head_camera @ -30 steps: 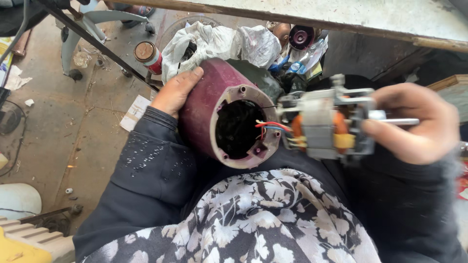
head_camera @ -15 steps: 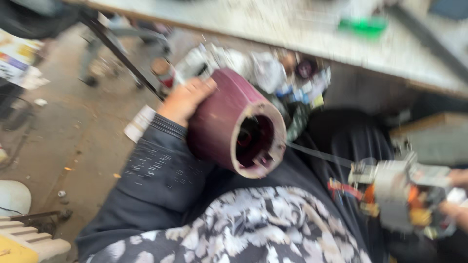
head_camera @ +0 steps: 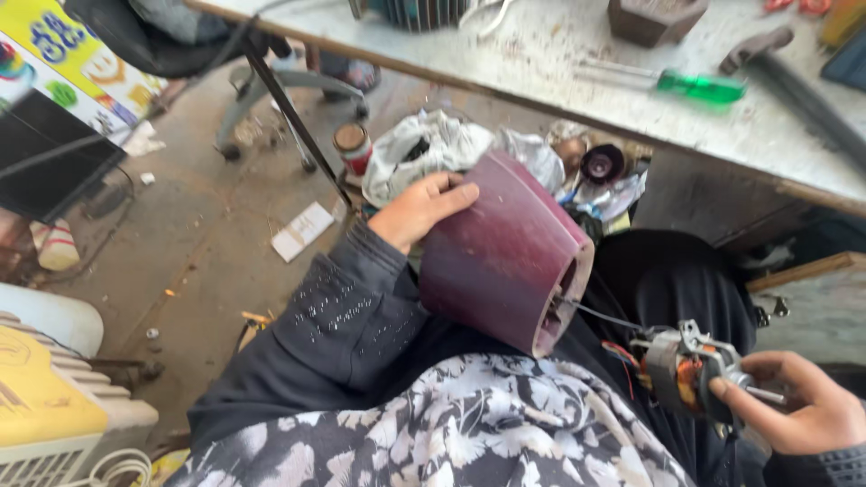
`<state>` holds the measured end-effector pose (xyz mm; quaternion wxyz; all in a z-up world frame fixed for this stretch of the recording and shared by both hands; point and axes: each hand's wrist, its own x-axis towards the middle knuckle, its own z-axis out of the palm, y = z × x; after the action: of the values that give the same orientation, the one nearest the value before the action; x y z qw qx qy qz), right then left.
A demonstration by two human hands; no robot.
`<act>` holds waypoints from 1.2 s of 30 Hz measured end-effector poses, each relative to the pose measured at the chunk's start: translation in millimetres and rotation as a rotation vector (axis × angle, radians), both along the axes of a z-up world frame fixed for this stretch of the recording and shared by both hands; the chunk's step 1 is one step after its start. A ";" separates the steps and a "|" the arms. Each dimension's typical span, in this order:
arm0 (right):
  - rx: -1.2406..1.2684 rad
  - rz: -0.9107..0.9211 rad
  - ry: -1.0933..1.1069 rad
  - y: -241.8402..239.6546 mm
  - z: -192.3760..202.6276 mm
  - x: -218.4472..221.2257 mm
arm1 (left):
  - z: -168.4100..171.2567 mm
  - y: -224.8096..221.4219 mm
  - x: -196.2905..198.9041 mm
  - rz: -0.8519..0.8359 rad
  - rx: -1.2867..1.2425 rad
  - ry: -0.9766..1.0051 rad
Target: The person disassembles a maroon plastic appliance housing, removes the motor, and uses pliers and a hammer to adjust internal components and wiring. They then reinsert the motor and reassemble the housing.
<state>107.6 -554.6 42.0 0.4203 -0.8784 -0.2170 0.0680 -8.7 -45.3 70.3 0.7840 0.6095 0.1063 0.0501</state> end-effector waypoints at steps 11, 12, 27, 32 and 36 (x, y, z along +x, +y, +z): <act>-0.108 -0.044 0.082 -17.8 -40.6 25.8 | 25.5 -51.1 -24.6 -0.467 0.191 -0.085; -0.056 -0.014 0.115 -20.2 -44.7 26.2 | 26.4 -56.8 -24.5 -0.460 0.184 -0.120; -0.243 0.052 -0.074 16.1 7.8 -2.4 | 49.7 30.3 -38.7 0.228 0.398 -0.073; -0.237 0.163 -0.201 37.4 49.6 -9.1 | 44.8 35.1 -36.2 0.263 0.485 -0.091; -0.305 0.208 -0.243 62.2 78.3 13.5 | 46.4 34.1 -30.1 0.356 0.689 -0.107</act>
<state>121.1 -492.4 120.3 0.2442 -0.9064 -0.3427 0.0365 -38.8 -11.2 116.7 0.5168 0.8056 0.1462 0.2500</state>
